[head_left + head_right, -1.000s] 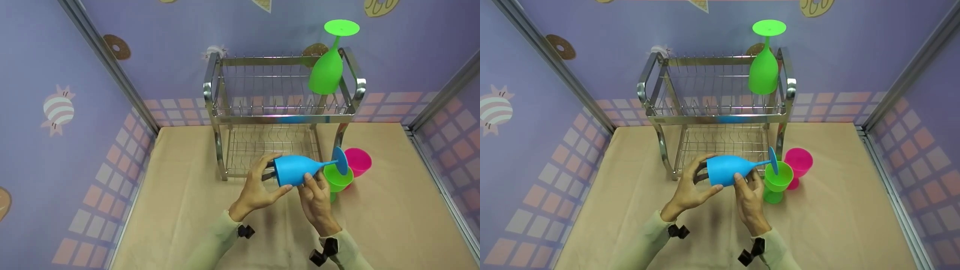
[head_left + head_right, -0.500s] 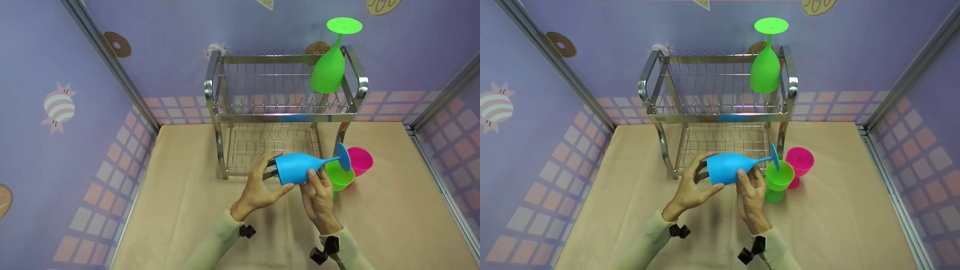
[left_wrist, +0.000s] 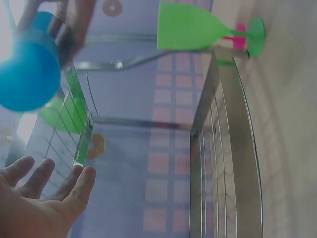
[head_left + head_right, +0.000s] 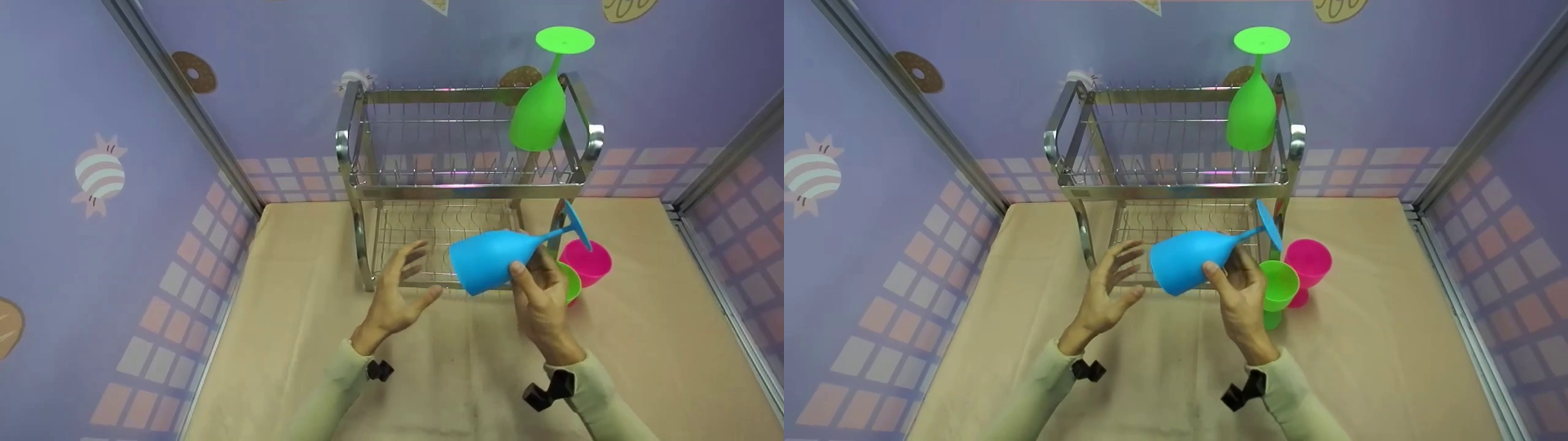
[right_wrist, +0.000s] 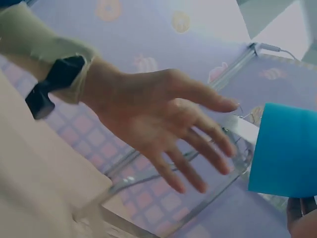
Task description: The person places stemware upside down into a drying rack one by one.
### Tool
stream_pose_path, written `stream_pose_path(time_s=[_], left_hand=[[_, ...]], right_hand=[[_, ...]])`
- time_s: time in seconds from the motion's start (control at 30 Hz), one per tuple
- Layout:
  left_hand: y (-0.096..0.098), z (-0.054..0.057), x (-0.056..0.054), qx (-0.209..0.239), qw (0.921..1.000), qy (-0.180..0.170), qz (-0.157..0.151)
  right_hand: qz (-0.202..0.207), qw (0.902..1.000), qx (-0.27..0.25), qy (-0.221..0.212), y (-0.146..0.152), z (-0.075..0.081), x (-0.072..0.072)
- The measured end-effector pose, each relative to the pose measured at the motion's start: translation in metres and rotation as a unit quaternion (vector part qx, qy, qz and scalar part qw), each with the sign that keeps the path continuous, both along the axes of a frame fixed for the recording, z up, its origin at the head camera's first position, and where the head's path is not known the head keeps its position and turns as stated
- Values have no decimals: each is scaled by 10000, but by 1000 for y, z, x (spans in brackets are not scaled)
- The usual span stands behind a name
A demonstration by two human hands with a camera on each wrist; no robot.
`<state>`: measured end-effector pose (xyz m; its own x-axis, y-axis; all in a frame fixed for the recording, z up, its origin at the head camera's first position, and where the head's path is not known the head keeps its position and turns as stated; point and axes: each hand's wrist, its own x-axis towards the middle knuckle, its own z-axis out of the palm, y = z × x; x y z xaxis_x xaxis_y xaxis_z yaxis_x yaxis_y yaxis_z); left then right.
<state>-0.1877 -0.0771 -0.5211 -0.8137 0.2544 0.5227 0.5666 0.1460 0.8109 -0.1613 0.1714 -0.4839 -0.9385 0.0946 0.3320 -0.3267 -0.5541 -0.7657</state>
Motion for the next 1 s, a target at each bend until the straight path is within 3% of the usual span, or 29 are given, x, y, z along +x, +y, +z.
stream_pose_path(time_s=[0.23, 0.33, 0.47, 0.67, 0.83, 1.0], left_hand=[[-39, -9, -12, -311, 9925, 113, 1176], [-52, -12, -17, -312, 9863, 93, 1617], [-67, -17, -26, -291, 9782, 74, 2056], [-81, -23, -37, -179, 9732, -310, 2270], [-85, -28, -45, -378, 9694, -701, 2321], [-84, -32, -53, -503, 9672, -850, 2340]], right_hand=[[118, 9906, 1148, 738, 15, 34, -15], [135, 9805, 1785, 806, 23, 51, -21], [142, 9585, 2727, 820, 31, 80, -26], [57, 9304, 3469, 1185, 34, 125, -35], [-31, 9041, 3973, 1571, 30, 160, -51], [-122, 8820, 4501, 1391, 27, 193, -61]])
